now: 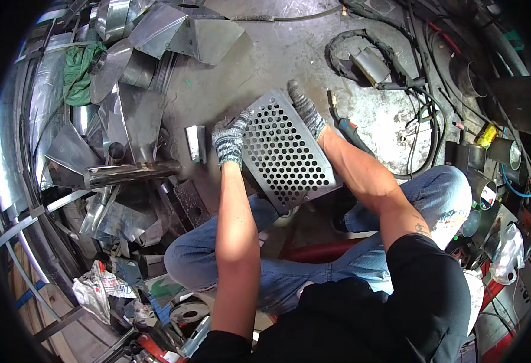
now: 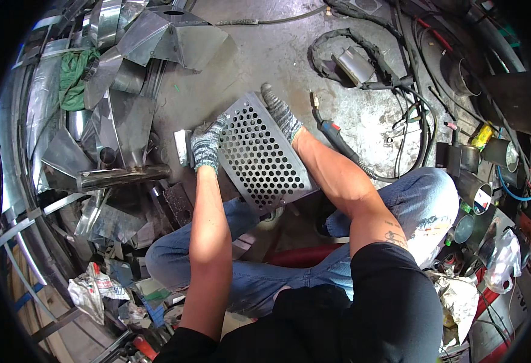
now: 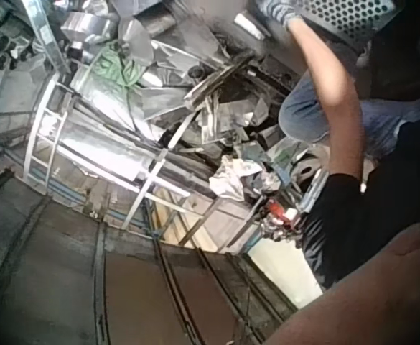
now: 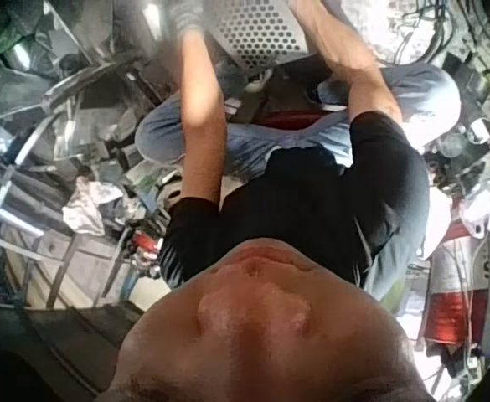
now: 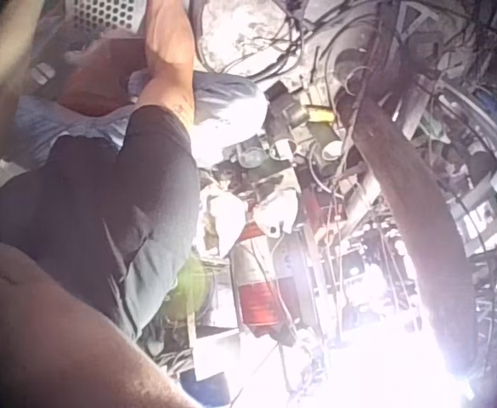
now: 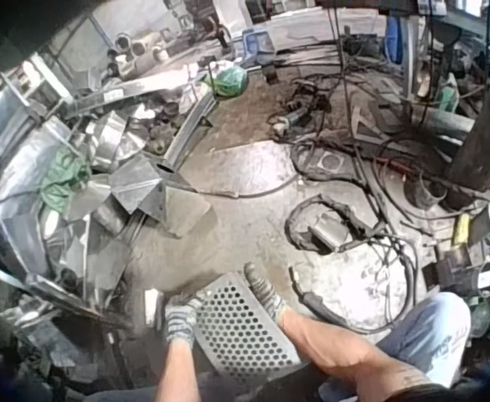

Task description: Welding and assembling perforated and solid metal plates.

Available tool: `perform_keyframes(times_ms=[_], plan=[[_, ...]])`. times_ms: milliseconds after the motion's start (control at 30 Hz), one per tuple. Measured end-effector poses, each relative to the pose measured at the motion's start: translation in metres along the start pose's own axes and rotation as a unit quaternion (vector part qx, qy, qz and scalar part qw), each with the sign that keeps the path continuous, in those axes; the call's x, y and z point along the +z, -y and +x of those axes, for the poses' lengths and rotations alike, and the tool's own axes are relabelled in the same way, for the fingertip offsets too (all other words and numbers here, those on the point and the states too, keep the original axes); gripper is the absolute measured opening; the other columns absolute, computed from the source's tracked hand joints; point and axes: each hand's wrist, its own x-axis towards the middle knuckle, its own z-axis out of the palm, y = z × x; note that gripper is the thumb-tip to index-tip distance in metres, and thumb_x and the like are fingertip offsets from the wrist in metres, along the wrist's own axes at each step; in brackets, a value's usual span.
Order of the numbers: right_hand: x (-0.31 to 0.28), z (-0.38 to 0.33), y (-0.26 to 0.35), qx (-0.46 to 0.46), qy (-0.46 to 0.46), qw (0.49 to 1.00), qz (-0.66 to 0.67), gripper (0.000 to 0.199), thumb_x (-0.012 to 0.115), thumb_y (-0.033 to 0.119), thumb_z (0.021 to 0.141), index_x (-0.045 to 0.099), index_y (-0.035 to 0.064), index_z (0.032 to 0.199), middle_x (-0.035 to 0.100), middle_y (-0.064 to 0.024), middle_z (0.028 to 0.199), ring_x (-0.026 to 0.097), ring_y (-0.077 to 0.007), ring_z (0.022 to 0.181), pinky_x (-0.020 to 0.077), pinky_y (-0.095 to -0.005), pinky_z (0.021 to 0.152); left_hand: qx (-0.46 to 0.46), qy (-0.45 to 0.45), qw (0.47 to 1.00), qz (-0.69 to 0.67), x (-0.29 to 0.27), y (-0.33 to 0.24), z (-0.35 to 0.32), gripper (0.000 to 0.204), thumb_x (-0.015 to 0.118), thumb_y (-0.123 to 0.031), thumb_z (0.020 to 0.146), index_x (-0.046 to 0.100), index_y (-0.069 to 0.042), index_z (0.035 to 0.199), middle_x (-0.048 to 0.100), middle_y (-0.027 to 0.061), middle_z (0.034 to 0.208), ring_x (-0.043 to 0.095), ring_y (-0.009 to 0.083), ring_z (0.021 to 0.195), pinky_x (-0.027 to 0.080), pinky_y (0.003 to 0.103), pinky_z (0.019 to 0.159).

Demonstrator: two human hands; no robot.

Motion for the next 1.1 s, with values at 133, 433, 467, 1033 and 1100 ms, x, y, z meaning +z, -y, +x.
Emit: perform_keyframes(times_ms=[133,433,467,1033,1100], plan=[[0.009,0.000,0.005,0.013,0.009,1.000,-0.002,0.037,0.072,0.018,0.082,0.073,-0.0010,0.114,0.075,-0.0197,0.107,0.072,-0.0313,0.093,0.0567,-0.0436,0.089,-0.023,0.009,0.996,0.089,-0.003,0.001,-0.001,0.071,0.082,-0.044,0.085,0.063,0.010,0.127,0.071,0.0155,0.124,0.068,0.0206,0.107,0.052,0.031,0.093],[0.010,-0.007,0.003,0.049,0.015,0.999,0.012,0.037,0.073,0.019,0.082,0.073,-0.0010,0.114,0.075,-0.0194,0.107,0.072,-0.0312,0.093,0.0569,-0.0435,0.089,-0.009,-0.065,0.978,0.198,0.000,-0.021,-0.021,0.096,0.084,-0.059,0.075,0.055,0.010,0.137,0.070,0.0204,0.127,0.068,0.0297,0.112,0.053,0.038,0.095],[0.011,-0.007,0.002,0.051,0.015,0.999,0.014,0.037,0.073,0.019,0.082,0.073,-0.0010,0.114,0.075,-0.0194,0.107,0.072,-0.0312,0.093,0.0569,-0.0435,0.089,-0.005,-0.136,0.926,0.351,0.001,-0.028,-0.023,0.102,0.083,-0.064,0.073,0.054,0.009,0.139,0.068,0.0226,0.128,0.067,0.0334,0.116,0.052,0.041,0.098],[0.020,-0.010,0.003,0.061,0.028,0.997,0.043,0.038,0.074,0.019,0.081,0.072,-0.0010,0.114,0.075,-0.0190,0.107,0.072,-0.0310,0.093,0.0573,-0.0434,0.090,0.404,-0.188,0.841,0.306,0.017,-0.026,-0.038,0.017,0.076,-0.024,0.083,0.078,-0.008,0.088,0.072,0.0131,0.085,0.067,0.0333,0.084,0.052,0.045,0.084],[0.017,-0.010,0.004,0.059,0.024,0.997,0.043,0.039,0.074,0.019,0.081,0.072,-0.0010,0.114,0.075,-0.0189,0.107,0.072,-0.0310,0.093,0.0573,-0.0434,0.090,0.400,-0.179,0.847,0.300,0.020,-0.027,-0.037,0.017,0.076,-0.024,0.083,0.078,-0.008,0.089,0.072,0.0132,0.086,0.067,0.0335,0.085,0.052,0.046,0.085]])
